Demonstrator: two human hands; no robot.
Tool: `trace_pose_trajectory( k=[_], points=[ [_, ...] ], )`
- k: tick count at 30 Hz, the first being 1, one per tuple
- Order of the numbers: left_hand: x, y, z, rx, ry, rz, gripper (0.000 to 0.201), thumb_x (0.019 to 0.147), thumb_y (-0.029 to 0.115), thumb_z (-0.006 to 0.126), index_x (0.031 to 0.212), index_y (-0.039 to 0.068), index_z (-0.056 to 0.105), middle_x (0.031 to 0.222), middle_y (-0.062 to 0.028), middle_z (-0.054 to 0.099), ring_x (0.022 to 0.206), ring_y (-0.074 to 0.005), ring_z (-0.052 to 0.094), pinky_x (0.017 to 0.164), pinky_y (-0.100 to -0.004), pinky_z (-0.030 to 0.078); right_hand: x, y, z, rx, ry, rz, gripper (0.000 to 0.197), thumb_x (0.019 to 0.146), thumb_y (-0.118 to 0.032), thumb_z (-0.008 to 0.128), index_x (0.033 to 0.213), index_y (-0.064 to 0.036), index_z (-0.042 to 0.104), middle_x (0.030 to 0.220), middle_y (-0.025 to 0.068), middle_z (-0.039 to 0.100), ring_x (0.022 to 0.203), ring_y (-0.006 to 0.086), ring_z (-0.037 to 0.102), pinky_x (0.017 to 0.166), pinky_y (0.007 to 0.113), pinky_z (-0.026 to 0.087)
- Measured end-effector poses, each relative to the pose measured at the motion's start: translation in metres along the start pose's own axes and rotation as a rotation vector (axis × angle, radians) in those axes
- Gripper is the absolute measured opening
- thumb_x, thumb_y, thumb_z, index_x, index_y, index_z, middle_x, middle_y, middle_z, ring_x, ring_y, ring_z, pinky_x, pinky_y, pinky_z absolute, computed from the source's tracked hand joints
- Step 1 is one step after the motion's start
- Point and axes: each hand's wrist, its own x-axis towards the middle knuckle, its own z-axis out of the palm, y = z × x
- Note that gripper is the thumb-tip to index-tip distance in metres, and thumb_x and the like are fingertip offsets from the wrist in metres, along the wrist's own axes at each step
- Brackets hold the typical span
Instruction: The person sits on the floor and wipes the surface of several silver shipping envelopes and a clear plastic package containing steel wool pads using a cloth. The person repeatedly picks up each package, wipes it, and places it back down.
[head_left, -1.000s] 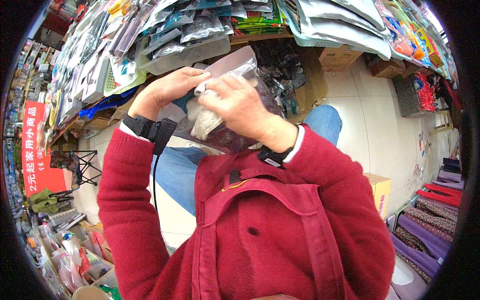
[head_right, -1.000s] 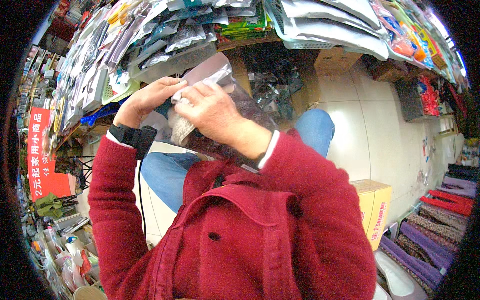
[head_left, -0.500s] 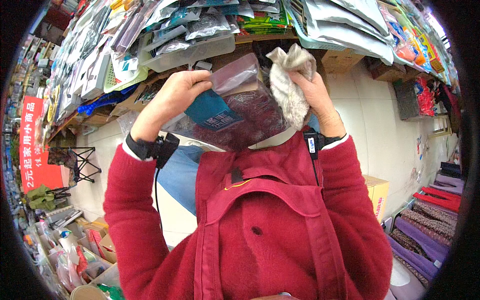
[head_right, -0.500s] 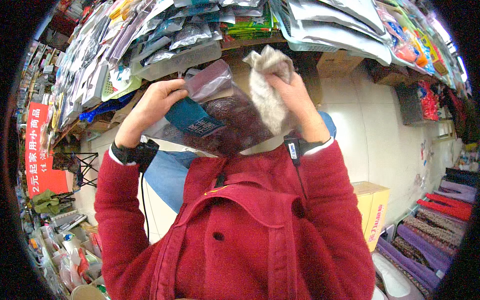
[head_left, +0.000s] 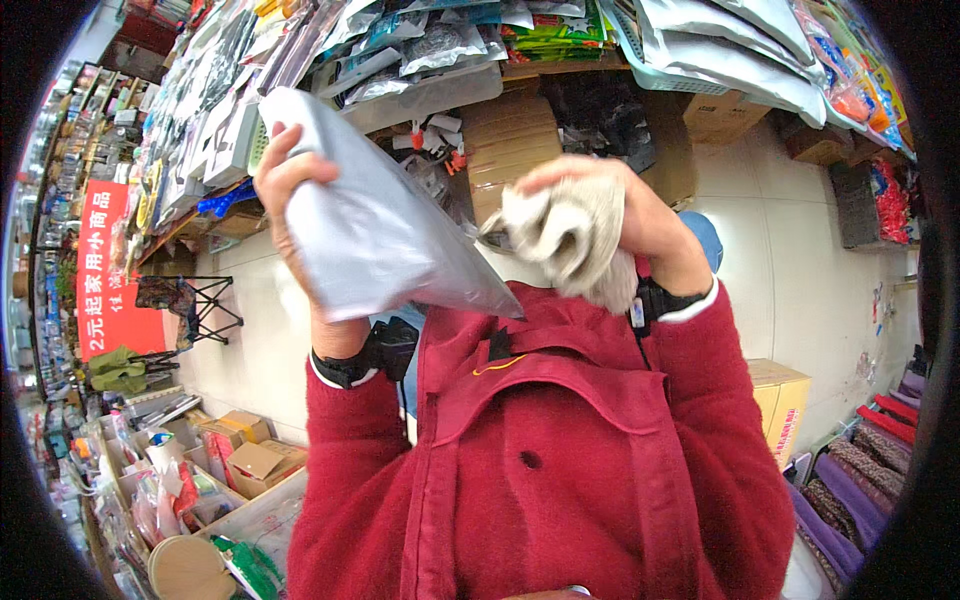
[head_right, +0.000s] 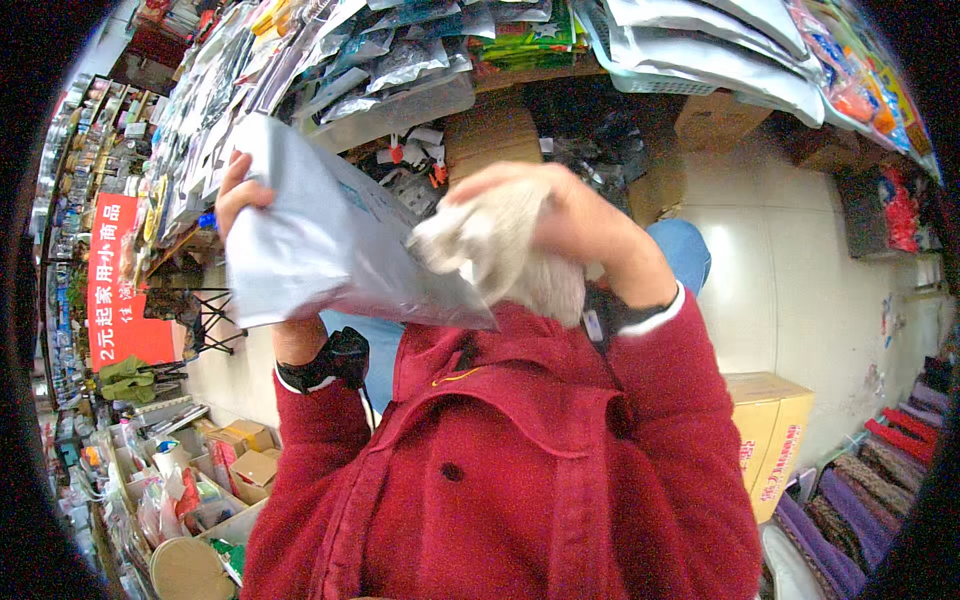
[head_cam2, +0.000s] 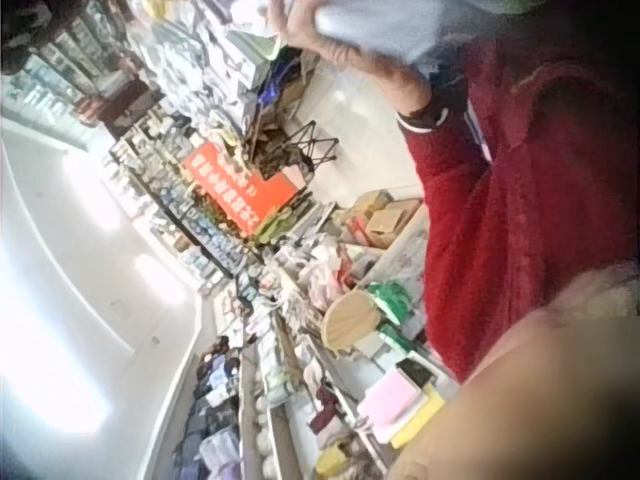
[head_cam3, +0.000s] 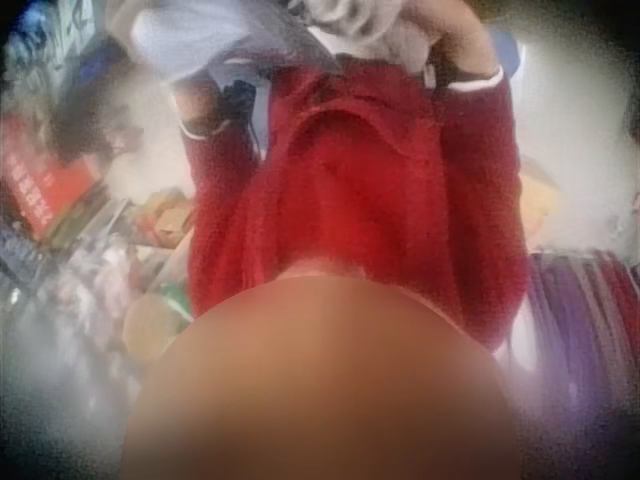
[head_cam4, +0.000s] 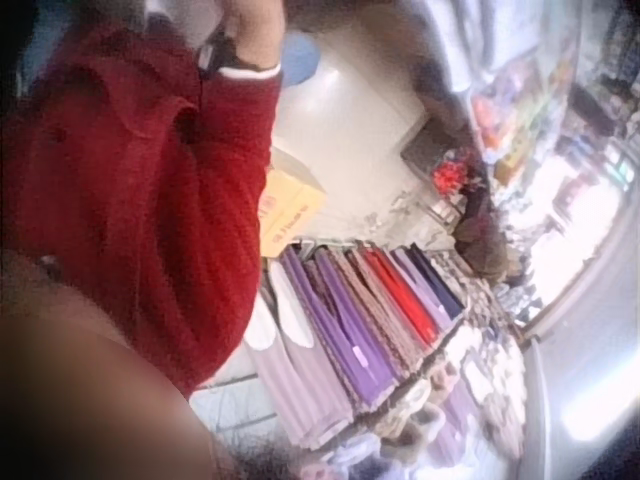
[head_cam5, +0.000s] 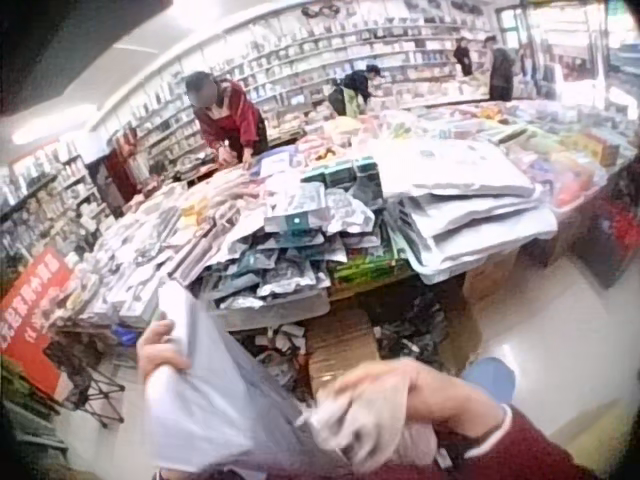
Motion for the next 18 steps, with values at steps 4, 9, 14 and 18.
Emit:
trace_pose_trajectory(
  k=[4, 9, 14, 18],
  points=[
    [-0.005, 0.006, -0.007, -0.457, 0.148, -0.134, 0.058, 0.076, 0.047, 0.075, 0.113, 0.015, 0.045, 0.139, -0.0157, 0.040, 0.130, -0.0293, 0.040, 0.106, -0.0438, 0.036, -0.001, 0.093, -0.002, 0.432, 0.388, 0.461, 0.035, 0.090, -0.025, 0.065, 0.117, -0.0033, 0.061, 0.107, 0.0062, 0.067, 0.093, 0.0158, 0.065, 0.081, 0.031, 0.053],
    [-0.001, 0.039, -0.012, -0.702, 0.208, -0.081, 0.069, 0.081, 0.062, 0.064, 0.124, 0.011, 0.045, 0.141, -0.0157, 0.039, 0.133, -0.0342, 0.037, 0.109, -0.0515, 0.036, -0.002, 0.189, 0.044, 0.589, 0.232, 0.787, 0.056, 0.092, -0.052, 0.055, 0.120, -0.0036, 0.059, 0.107, 0.0093, 0.067, 0.094, 0.0206, 0.066, 0.082, 0.033, 0.052],
    [0.007, 0.058, -0.023, -0.949, 0.392, -0.081, 0.088, 0.079, 0.083, 0.035, 0.125, 0.009, 0.047, 0.139, -0.0124, 0.044, 0.136, -0.0299, 0.036, 0.112, -0.0551, 0.031, 0.001, 0.187, 0.088, 0.907, -0.041, 0.746, 0.075, 0.089, -0.061, 0.053, 0.137, -0.0037, 0.046, 0.132, 0.0139, 0.056, 0.119, 0.0219, 0.055, 0.099, 0.034, 0.045],
    [-0.004, 0.048, -0.043, -1.088, 0.276, 0.005, 0.077, 0.086, 0.074, 0.039, 0.131, 0.012, 0.044, 0.145, -0.0075, 0.040, 0.137, -0.0276, 0.034, 0.114, -0.0546, 0.027, 0.003, 0.154, 0.080, 1.075, -0.025, 0.771, 0.061, 0.091, -0.049, 0.057, 0.128, -0.0009, 0.053, 0.121, 0.0152, 0.062, 0.106, 0.0224, 0.063, 0.091, 0.032, 0.051]
  ],
)
